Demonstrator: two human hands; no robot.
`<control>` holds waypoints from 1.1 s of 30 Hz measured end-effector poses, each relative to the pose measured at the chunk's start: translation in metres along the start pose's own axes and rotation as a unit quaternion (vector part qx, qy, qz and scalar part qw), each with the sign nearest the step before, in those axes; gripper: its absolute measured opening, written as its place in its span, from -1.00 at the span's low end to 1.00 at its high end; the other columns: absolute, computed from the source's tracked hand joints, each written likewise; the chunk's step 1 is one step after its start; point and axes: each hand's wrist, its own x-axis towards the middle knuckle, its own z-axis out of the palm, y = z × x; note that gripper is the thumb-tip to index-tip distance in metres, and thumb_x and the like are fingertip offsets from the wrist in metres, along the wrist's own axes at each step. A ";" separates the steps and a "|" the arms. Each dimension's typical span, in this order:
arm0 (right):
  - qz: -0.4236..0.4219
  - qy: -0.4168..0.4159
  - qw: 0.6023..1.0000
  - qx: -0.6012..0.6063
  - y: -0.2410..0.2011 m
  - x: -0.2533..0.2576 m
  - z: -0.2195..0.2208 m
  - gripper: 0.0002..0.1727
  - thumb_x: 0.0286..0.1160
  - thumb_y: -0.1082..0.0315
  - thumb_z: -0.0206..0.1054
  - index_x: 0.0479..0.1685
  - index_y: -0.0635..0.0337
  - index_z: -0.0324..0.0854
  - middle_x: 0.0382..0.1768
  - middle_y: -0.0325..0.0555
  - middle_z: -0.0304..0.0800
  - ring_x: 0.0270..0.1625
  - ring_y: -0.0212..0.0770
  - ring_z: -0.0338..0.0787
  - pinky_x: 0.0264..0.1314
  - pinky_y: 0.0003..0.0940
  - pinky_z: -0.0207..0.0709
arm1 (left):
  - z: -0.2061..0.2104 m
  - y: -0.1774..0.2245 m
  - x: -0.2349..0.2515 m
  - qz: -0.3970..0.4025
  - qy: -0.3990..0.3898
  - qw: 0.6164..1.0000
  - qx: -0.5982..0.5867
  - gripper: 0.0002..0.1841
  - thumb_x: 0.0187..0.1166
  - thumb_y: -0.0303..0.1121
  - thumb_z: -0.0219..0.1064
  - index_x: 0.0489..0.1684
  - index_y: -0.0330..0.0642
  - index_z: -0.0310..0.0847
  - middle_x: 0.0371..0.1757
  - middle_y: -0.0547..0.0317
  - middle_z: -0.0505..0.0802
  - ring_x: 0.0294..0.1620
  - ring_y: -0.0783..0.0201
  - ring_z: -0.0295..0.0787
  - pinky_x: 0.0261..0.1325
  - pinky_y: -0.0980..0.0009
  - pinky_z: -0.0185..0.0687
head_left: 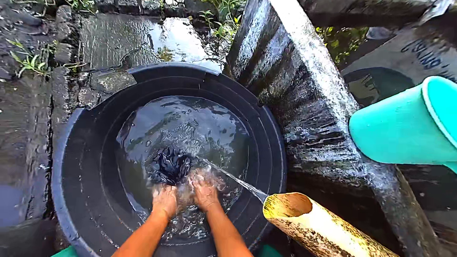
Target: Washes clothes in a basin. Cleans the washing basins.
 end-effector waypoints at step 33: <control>-0.013 0.323 0.559 0.764 -0.012 -0.081 -0.103 -0.61 0.72 0.53 0.10 0.49 0.22 0.32 -0.03 0.06 0.65 -0.12 -0.13 0.69 -0.15 -0.15 0.64 | -0.135 0.016 -0.157 0.179 0.231 0.875 -0.386 -0.87 0.65 -0.44 0.33 -0.18 -0.34 0.73 -0.30 -0.07 0.80 -0.25 0.08 0.73 -0.04 0.02 0.63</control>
